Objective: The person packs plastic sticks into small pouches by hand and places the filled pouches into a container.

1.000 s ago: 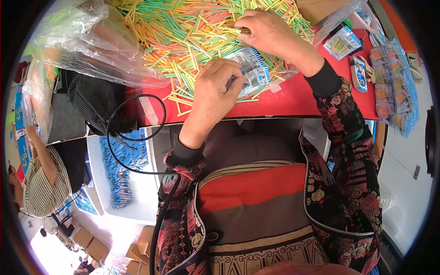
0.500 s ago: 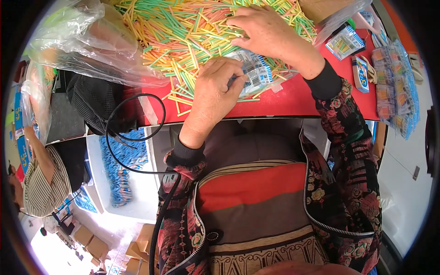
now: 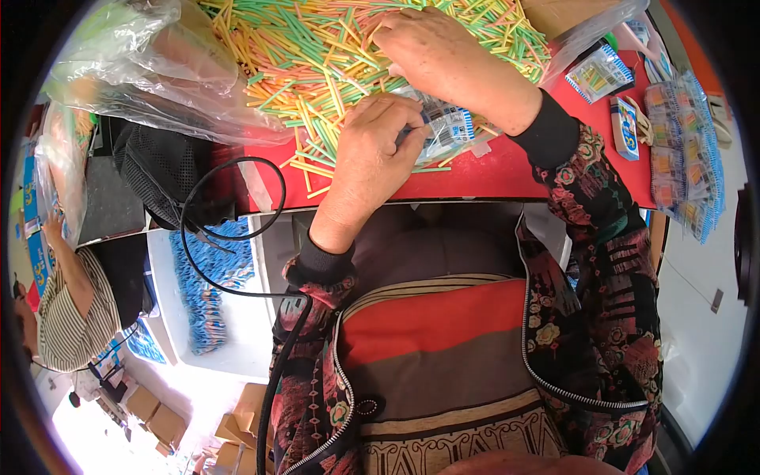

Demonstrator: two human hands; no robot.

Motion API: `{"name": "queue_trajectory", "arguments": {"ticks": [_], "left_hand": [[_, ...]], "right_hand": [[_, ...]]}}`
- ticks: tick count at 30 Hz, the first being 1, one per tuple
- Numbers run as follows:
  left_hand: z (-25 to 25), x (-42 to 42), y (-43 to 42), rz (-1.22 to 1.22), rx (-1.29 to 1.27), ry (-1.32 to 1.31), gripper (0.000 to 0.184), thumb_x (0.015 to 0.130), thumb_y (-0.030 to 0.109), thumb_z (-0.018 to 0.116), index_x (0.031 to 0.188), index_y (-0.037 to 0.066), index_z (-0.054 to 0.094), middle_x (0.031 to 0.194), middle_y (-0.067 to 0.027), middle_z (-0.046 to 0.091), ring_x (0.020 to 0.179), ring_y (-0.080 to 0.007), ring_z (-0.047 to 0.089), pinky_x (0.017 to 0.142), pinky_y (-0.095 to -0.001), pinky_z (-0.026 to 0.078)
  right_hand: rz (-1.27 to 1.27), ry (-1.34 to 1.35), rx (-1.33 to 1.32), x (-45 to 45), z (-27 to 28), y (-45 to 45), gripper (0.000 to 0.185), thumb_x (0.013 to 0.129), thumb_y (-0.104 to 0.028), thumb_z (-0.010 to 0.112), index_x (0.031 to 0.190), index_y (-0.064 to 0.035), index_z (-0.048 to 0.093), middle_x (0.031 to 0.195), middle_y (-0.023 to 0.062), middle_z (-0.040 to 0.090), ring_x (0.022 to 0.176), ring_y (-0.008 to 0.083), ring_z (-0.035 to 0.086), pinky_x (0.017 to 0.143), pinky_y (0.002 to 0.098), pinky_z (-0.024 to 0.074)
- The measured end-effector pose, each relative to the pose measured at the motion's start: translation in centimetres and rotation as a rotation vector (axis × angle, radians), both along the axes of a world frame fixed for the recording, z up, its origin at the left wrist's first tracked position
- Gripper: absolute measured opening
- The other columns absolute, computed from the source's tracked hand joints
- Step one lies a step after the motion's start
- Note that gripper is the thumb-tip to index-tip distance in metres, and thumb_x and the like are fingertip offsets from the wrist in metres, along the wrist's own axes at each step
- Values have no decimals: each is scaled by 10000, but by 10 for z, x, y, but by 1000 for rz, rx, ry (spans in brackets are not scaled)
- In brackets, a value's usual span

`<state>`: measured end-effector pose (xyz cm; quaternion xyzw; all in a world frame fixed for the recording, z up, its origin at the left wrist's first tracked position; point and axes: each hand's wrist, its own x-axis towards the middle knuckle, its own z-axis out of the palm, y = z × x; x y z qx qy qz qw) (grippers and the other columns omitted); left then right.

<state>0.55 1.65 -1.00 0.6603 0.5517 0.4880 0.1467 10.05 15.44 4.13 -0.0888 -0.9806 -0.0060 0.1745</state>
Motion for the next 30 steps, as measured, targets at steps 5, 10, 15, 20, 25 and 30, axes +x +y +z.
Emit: {"name": "queue_trajectory", "arguments": {"ticks": [5, 10, 15, 20, 25, 30], "left_hand": [[-1, -2, 0, 2, 20, 6, 126, 681, 31, 679, 723, 23, 560, 846, -105, 636, 836, -281, 594, 781, -376, 460], [-1, 0, 0, 7, 16, -11, 119, 683, 30, 674, 718, 22, 561, 837, -103, 632, 834, -282, 592, 781, -377, 458], [0, 1, 1, 2, 10, -1, 120, 684, 33, 673, 720, 21, 559, 836, -103, 632, 838, -285, 592, 782, -377, 457], [0, 1, 1, 4, 13, -2, 118, 690, 36, 667, 718, 20, 554, 840, -103, 633, 840, -286, 591, 785, -377, 456], [0, 0, 0, 2, -4, 0, 116, 692, 37, 666, 719, 20, 554, 843, -101, 636, 843, -283, 592, 786, -375, 457], [0, 0, 0, 3, -5, -4, 121, 688, 32, 671, 722, 21, 555, 844, -100, 638, 843, -280, 594, 788, -372, 457]], "right_hand": [[127, 52, 33, 3, -3, 9, 206, 745, -48, 541, 925, 50, 520, 873, 181, 579, 832, 322, 588, 724, 390, 480], [-55, -2, -73, -4, -13, 3, 244, 790, -113, 589, 991, 13, 530, 925, 143, 579, 875, 305, 571, 763, 382, 468], [-131, -83, 137, -5, -25, 1, 274, 791, -129, 599, 1041, -27, 548, 1027, 108, 577, 1005, 294, 559, 856, 382, 467], [-158, 73, -164, -2, -34, 11, 250, 802, -93, 572, 1045, -44, 538, 1023, 119, 570, 994, 304, 561, 817, 386, 480], [-123, 84, -143, -1, -37, 9, 240, 810, -111, 567, 1039, -44, 537, 999, 124, 572, 966, 317, 568, 813, 397, 477], [-112, 69, -166, -2, -30, 17, 239, 865, -160, 557, 1072, -39, 550, 923, 91, 572, 857, 263, 584, 740, 368, 478]]}}
